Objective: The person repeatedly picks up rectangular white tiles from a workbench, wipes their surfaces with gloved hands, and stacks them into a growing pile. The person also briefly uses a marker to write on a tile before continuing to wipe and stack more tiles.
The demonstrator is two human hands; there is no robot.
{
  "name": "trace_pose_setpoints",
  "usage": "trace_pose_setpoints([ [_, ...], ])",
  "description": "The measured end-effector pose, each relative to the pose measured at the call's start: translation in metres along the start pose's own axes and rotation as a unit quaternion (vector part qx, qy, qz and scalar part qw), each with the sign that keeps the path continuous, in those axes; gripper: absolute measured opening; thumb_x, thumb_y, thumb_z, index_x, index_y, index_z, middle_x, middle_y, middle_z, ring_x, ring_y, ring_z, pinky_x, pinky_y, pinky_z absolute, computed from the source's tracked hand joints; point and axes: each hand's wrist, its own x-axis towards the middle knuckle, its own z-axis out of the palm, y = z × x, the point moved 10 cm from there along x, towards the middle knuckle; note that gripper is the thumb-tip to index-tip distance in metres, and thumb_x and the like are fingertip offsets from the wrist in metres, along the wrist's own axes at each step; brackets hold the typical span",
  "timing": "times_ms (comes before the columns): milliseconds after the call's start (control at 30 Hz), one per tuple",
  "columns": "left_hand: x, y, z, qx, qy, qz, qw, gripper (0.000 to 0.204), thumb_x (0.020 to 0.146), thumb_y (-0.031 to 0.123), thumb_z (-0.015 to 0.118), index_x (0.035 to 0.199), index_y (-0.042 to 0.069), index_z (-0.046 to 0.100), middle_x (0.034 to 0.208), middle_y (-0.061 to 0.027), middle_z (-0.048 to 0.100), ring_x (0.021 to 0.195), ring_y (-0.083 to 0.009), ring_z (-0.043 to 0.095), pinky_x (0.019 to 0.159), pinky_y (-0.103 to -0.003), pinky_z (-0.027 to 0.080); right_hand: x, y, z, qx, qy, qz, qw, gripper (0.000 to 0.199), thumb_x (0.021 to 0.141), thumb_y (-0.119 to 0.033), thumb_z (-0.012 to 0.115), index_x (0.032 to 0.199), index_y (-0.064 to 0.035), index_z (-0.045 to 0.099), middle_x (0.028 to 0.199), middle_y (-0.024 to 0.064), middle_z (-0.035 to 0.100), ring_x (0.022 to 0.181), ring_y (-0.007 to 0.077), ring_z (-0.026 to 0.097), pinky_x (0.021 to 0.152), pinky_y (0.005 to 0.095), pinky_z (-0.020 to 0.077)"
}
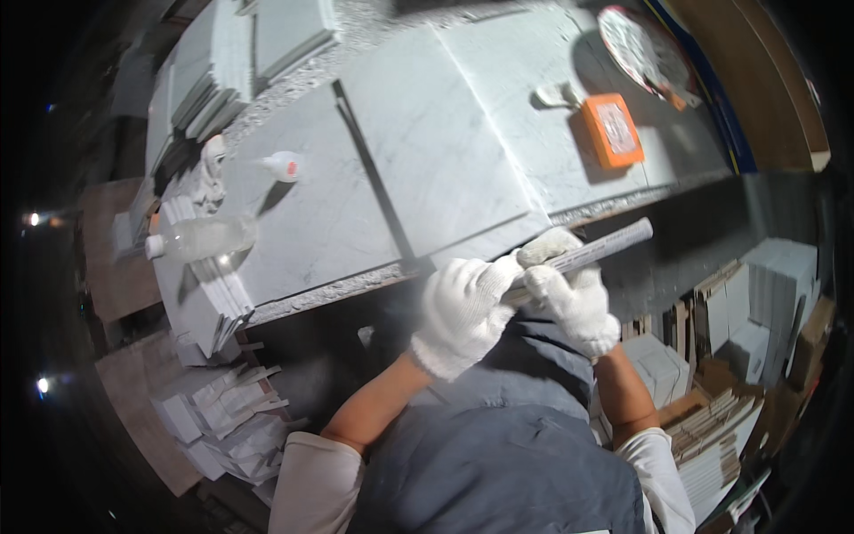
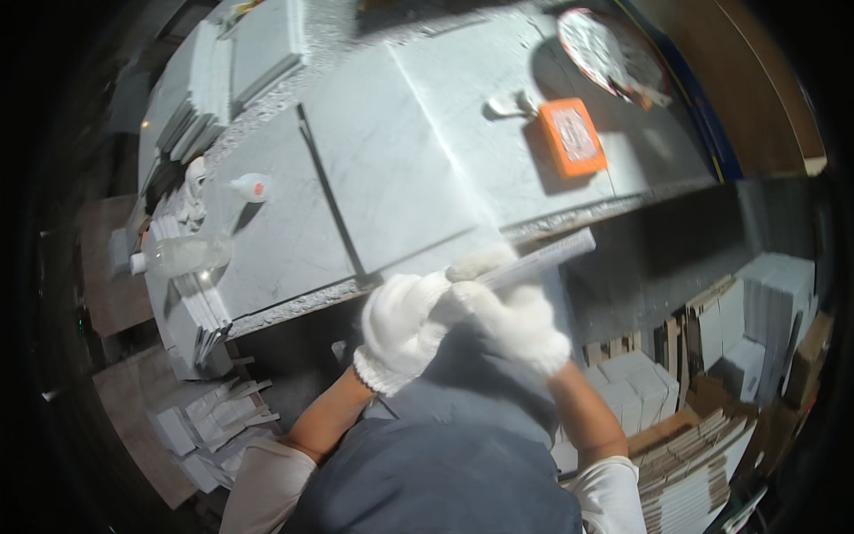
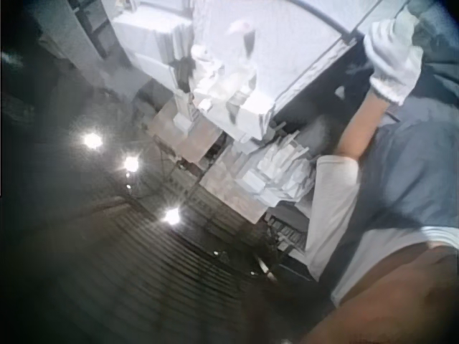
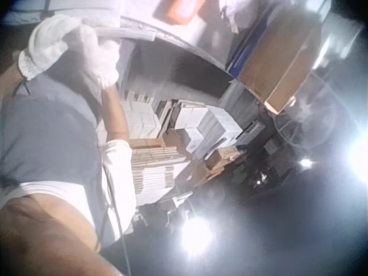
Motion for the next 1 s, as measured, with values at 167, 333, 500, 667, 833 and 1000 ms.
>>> trace_pose_setpoints([
  [167, 0.003, -0.042, -0.035, -0.044, 0.047, -0.121, 0.991, 0.049, 0.100, 0.045, 0.067, 0.131, 0.007, 0.065, 0.099, -0.0112, 0.077, 0.089, -0.0244, 0.076, 0.073, -0.034, 0.059, 0.083, -0.033, -0.029, -0.102, 0.029, 0.065, 0.992, 0.017, 0.096, -0.018, 0.071, 0.106, -0.0048, 0.069, 0.083, 0.0050, 0.073, 0.068, 0.0081, 0.065, 0.068, 0.0252, 0.0541],
  [333, -0.031, -0.109, -0.073, -0.051, 0.078, -0.316, 0.944, 0.038, 0.099, 0.025, 0.070, 0.130, 0.006, 0.063, 0.102, -0.0141, 0.078, 0.085, -0.0192, 0.076, 0.077, -0.033, 0.060, 0.163, -0.056, -0.034, -0.486, 0.098, 0.012, 0.868, 0.044, 0.093, -0.046, 0.069, 0.118, -0.0092, 0.064, 0.093, 0.0160, 0.074, 0.088, 0.0312, 0.073, 0.084, 0.0438, 0.0555],
  [500, -0.059, -0.141, -0.039, -0.253, 0.022, -0.456, 0.853, 0.057, 0.096, 0.032, 0.072, 0.140, -0.001, 0.054, 0.125, -0.0230, 0.067, 0.105, -0.0249, 0.069, 0.089, -0.038, 0.058, 0.154, -0.058, -0.036, -0.432, 0.116, -0.062, 0.892, 0.058, 0.092, -0.043, 0.068, 0.140, -0.0113, 0.057, 0.118, 0.0121, 0.070, 0.105, 0.0287, 0.070, 0.097, 0.0413, 0.0531],
  [667, -0.051, -0.145, -0.029, -0.287, 0.001, -0.454, 0.844, 0.062, 0.098, 0.027, 0.069, 0.146, -0.004, 0.045, 0.124, -0.0227, 0.066, 0.102, -0.0228, 0.069, 0.084, -0.034, 0.060, 0.103, -0.065, -0.017, -0.495, 0.117, -0.148, 0.848, 0.038, 0.092, -0.037, 0.070, 0.124, -0.0153, 0.067, 0.111, 0.0146, 0.069, 0.099, 0.0322, 0.070, 0.085, 0.0429, 0.0562],
  [833, -0.037, -0.145, -0.027, -0.328, 0.014, -0.460, 0.825, 0.063, 0.099, 0.027, 0.067, 0.146, -0.007, 0.043, 0.112, -0.0195, 0.069, 0.088, -0.0192, 0.069, 0.075, -0.030, 0.058, 0.073, -0.065, 0.023, -0.606, 0.107, -0.248, 0.749, 0.024, 0.086, -0.034, 0.074, 0.094, -0.0129, 0.063, 0.090, 0.0102, 0.064, 0.085, 0.0331, 0.065, 0.070, 0.0472, 0.0533],
  [1000, -0.035, -0.146, -0.029, -0.344, 0.063, -0.478, 0.806, 0.065, 0.100, 0.025, 0.066, 0.145, -0.014, 0.042, 0.096, -0.0150, 0.069, 0.072, -0.0136, 0.065, 0.065, -0.029, 0.056, 0.076, -0.057, 0.024, -0.621, 0.096, -0.223, 0.745, 0.037, 0.089, -0.037, 0.074, 0.112, -0.0084, 0.067, 0.089, 0.0092, 0.061, 0.084, 0.0307, 0.062, 0.073, 0.0438, 0.0502],
])
